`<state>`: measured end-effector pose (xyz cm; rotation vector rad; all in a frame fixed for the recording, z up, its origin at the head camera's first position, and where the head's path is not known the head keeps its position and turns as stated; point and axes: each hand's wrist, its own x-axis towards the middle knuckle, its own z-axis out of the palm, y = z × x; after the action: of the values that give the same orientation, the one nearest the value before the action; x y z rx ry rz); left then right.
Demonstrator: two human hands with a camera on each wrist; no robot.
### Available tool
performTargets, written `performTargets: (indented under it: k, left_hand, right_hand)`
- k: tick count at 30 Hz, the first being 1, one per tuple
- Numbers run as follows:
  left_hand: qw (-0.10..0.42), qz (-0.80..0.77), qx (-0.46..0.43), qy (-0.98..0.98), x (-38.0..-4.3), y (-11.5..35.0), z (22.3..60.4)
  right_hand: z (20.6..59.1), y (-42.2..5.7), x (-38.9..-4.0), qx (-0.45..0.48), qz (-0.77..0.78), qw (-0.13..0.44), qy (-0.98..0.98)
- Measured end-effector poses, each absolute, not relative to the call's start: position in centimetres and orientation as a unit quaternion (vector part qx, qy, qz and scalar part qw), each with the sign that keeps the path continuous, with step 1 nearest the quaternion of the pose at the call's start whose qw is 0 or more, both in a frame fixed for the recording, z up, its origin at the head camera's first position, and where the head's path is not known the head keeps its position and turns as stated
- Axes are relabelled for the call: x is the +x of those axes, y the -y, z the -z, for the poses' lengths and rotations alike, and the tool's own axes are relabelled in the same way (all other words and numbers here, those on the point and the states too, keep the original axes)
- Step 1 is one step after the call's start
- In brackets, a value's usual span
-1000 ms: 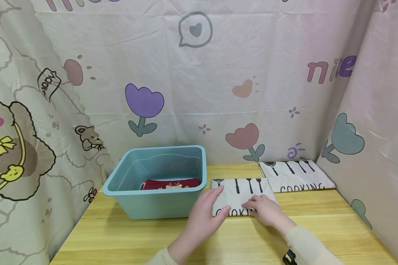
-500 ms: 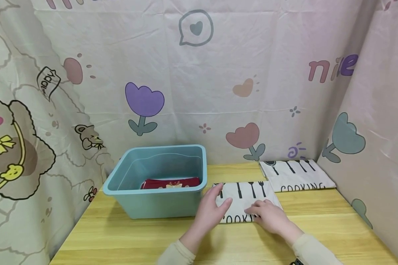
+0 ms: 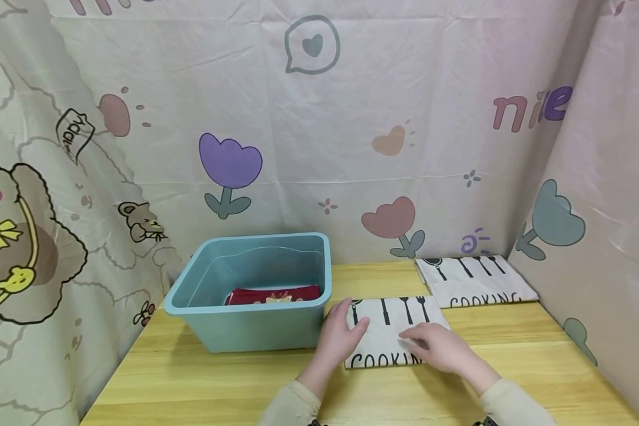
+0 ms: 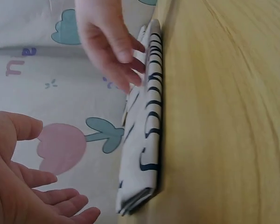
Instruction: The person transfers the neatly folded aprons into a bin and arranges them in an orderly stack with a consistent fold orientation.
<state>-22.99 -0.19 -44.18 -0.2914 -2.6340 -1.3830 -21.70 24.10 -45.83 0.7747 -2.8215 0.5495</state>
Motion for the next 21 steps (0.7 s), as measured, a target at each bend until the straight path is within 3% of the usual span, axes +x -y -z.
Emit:
performTargets:
  k: [11,21]
  left_hand:
    - [0.041,0.480,-0.042,0.876,-23.9,-0.8,45.5]
    - [0.039,0.489,-0.006,0.871,-24.1,-1.0,46.1]
  right_hand:
    - [45.9,-27.0,-23.5,0.100,-0.286,0.152,0.941]
    - [47.2,-29.4,-24.5,0.028,-0.306,0.081,0.948]
